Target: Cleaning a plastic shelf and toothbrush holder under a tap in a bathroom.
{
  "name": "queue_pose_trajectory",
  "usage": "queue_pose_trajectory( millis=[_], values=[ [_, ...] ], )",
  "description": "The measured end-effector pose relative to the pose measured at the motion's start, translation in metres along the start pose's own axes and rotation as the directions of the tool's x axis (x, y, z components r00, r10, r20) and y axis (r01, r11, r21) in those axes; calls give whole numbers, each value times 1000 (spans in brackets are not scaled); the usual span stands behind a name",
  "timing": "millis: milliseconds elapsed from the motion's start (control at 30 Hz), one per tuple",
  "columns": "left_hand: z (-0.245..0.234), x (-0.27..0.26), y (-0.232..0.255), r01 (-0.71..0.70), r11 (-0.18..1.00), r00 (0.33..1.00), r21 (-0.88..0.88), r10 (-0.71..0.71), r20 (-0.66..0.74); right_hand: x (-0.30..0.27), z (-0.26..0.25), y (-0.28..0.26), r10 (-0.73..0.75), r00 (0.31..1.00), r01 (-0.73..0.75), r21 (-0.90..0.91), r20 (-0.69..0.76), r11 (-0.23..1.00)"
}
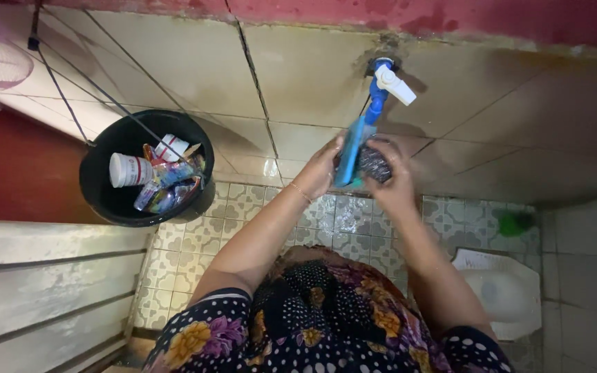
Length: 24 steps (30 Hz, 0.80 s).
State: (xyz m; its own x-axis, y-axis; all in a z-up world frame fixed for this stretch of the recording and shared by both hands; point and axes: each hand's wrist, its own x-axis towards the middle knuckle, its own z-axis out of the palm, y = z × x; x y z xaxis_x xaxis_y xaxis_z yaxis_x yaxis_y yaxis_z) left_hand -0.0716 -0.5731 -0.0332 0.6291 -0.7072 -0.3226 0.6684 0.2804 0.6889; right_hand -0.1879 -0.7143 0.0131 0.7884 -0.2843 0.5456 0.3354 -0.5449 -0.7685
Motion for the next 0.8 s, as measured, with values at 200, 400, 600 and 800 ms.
queue_pose_trajectory(
  millis=[200, 400, 600, 800],
  values=[
    [-36, 23, -37, 96, 993, 994, 67, -99, 37, 10, 12, -21, 1, 929, 160, -405, 370, 900],
    [-81, 64, -65, -57, 992, 994, 112, 67, -85, 4, 34, 6, -119, 972, 209, -529, 201, 822],
    [-32, 15, -33, 42, 930, 994, 365, 0, -112, 21, 30, 28, -61, 973, 175, -540, 224, 823],
    [-89, 48, -65, -263, 915, 961, 307, 221, 164, 2, 43, -17, -202, 944, 312, -510, 261, 801]
  ],
)
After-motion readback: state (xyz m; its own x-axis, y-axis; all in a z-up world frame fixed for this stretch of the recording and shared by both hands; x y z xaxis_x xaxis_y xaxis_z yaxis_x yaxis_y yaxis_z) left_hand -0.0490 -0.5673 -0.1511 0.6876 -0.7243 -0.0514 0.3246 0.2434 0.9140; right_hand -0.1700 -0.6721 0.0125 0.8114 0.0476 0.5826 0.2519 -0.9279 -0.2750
